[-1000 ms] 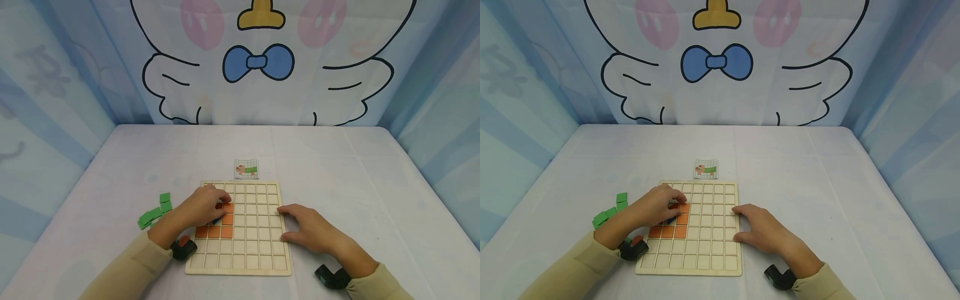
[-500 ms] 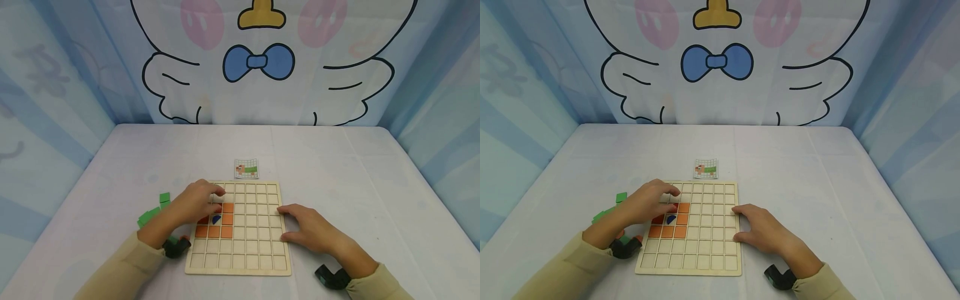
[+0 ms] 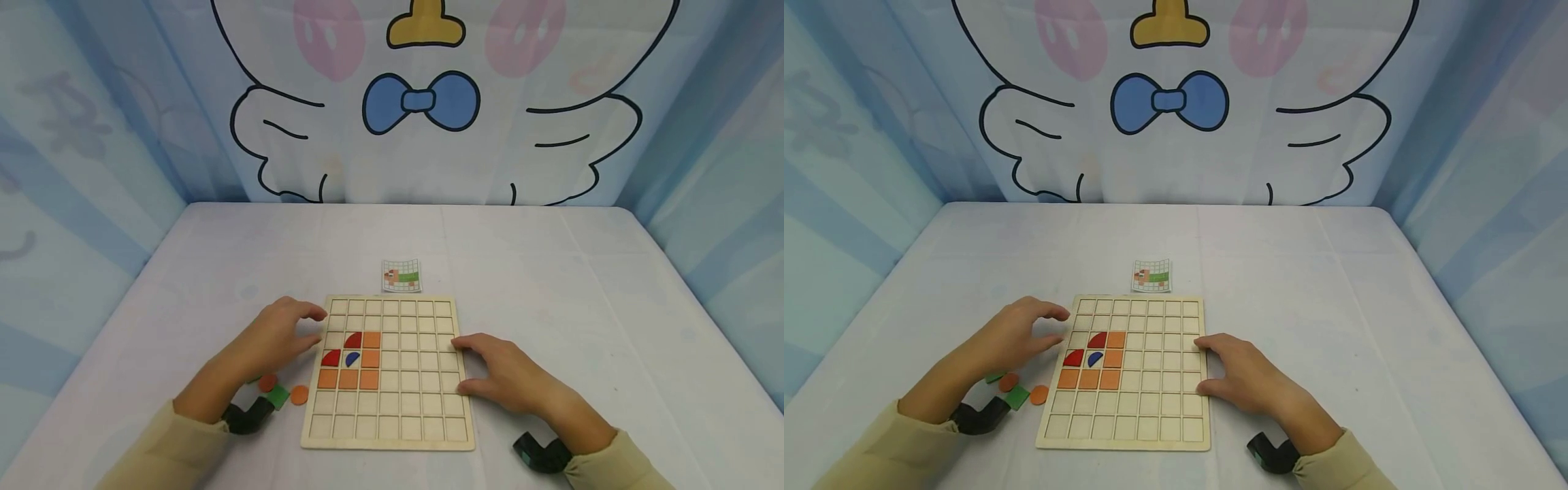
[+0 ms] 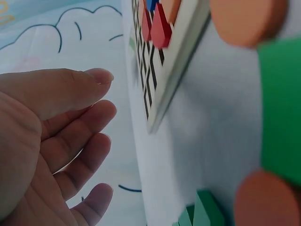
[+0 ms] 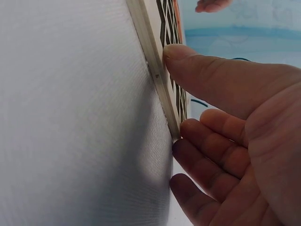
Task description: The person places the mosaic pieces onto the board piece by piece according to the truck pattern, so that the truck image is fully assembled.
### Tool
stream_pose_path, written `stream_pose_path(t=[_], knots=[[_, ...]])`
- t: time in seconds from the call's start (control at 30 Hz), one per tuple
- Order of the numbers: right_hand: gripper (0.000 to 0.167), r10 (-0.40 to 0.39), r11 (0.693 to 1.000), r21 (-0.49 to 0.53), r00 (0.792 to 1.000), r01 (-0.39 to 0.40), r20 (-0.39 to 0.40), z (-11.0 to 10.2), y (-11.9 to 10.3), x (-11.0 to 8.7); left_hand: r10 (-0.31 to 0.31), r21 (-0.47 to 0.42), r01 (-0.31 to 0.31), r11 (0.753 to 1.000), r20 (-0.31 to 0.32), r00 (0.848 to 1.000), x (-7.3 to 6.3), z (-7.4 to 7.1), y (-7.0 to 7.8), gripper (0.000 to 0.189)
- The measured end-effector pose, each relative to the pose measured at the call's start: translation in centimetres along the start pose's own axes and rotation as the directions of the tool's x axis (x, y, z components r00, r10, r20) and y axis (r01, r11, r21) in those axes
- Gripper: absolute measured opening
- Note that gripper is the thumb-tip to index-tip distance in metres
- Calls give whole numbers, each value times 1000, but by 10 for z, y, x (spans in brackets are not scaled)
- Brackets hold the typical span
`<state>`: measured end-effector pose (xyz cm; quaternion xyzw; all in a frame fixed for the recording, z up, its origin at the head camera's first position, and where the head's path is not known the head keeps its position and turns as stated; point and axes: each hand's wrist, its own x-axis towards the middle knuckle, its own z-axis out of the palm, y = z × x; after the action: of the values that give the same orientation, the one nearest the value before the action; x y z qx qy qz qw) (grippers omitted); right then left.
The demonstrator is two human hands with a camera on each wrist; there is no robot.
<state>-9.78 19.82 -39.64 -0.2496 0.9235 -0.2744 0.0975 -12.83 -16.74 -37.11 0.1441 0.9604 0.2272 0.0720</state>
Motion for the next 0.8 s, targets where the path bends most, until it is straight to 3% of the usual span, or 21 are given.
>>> stream_pose_path(t=[0.53, 0.8], knots=[[60, 11, 1000, 1, 1000, -11, 1, -1, -3, -1, -115, 19, 114, 993, 11, 993, -10, -14, -41, 39], [60, 11, 1000, 6, 1000, -11, 5, -1, -3, -1, -122, 19, 122, 992, -4, 993, -12, -14, -60, 39]])
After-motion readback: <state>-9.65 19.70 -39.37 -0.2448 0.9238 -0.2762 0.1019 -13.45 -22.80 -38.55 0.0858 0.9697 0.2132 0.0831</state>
